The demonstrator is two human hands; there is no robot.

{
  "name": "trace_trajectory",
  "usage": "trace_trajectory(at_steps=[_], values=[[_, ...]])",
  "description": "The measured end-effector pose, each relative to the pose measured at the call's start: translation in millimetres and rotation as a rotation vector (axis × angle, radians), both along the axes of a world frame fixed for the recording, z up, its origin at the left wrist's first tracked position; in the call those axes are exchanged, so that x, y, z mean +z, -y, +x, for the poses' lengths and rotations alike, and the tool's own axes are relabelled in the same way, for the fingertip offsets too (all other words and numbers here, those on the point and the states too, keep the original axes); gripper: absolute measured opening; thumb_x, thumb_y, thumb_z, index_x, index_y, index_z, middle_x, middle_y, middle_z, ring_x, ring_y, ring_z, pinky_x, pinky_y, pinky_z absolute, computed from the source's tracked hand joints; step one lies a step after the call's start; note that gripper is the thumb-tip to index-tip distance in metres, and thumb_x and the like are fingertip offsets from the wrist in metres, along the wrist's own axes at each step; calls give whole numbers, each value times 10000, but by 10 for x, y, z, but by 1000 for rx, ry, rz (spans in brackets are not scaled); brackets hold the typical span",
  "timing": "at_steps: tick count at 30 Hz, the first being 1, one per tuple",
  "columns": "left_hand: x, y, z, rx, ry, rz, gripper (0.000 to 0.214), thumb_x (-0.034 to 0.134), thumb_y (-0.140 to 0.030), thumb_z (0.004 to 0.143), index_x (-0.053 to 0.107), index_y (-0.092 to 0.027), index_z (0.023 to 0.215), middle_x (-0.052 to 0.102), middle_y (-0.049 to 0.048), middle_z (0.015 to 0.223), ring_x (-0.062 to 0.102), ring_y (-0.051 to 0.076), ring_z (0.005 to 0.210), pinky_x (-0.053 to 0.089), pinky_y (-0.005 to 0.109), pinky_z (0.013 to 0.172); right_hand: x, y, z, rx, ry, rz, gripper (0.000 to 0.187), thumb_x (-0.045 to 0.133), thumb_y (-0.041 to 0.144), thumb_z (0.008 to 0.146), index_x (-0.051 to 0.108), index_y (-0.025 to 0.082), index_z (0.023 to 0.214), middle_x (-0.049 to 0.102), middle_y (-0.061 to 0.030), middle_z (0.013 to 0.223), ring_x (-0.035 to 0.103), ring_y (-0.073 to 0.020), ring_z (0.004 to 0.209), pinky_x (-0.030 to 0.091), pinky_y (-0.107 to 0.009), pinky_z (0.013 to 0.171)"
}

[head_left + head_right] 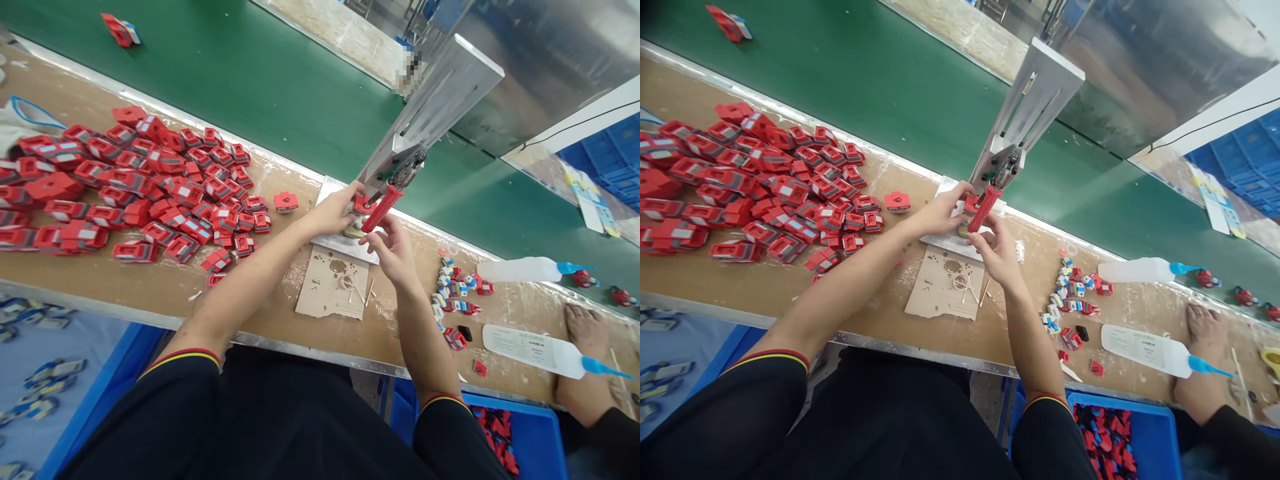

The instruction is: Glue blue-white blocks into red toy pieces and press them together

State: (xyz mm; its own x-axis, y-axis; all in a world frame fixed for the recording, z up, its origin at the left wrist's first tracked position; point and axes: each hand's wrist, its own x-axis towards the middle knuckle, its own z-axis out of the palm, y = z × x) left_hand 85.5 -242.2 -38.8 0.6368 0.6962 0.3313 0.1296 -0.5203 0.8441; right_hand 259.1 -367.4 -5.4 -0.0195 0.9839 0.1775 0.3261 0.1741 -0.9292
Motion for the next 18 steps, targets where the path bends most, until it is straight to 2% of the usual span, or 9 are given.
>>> trace_trajectory(at_steps=[3,5,7,9,12,14,16,18], values=[[192,-16,-490,117,-145,155,568,641,-105,886,550,-201,1438,657,131,1481,623,299,1395,486,469,1212,6,155,97,-19,15,41,523,751,622,970,617,320,1375,736,-70,1309,753,-139,801,629,-298,637],[288,-50,-868,263,-302,217,556,644,-154,915,562,-220,1461,656,122,1479,621,302,1388,469,484,1225,11,258,161,-53,16,68,473,743,554,994,617,317,1383,738,-64,1290,756,-139,815,636,-298,655],[322,-98,-1146,327,-516,228,576,724,-237,893,588,-234,1453,681,124,1441,636,329,1357,466,512,1218,21,331,183,-96,3,92,424,746,503,997,637,300,1352,745,-63,1263,757,-139,810,633,-297,656],[296,-146,-1260,289,-735,226,570,752,-265,878,617,-223,1430,728,140,1362,665,361,1304,463,564,1203,49,368,145,-146,-13,130,370,742,473,995,662,279,1300,752,-63,1227,753,-140,785,616,-294,627],[264,-170,-1217,202,-927,194,452,637,-183,935,661,-185,1386,769,170,1277,709,362,1225,514,549,1128,142,420,17,-276,-7,283,262,733,399,995,692,265,1215,751,-53,1165,737,-135,748,589,-290,594],[334,-103,-1184,204,-863,152,392,579,-169,967,701,-178,1339,780,169,1254,732,331,1168,555,485,1062,233,503,-74,-404,38,455,189,721,333,997,708,262,1171,731,-42,1104,715,-131,732,592,-301,610],[485,85,-1205,202,-642,65,374,602,-239,989,718,-195,1342,799,133,1209,753,288,1081,590,435,998,320,633,-161,-500,99,618,155,695,287,1007,719,268,1159,692,-29,1044,677,-125,704,589,-309,613],[661,408,-1249,127,-356,-90,445,643,-325,1003,683,-218,1432,815,90,1161,770,251,1002,626,400,936,377,778,-265,-460,173,676,211,684,286,1016,717,289,1225,667,-32,1053,653,-130,710,575,-304,591]])
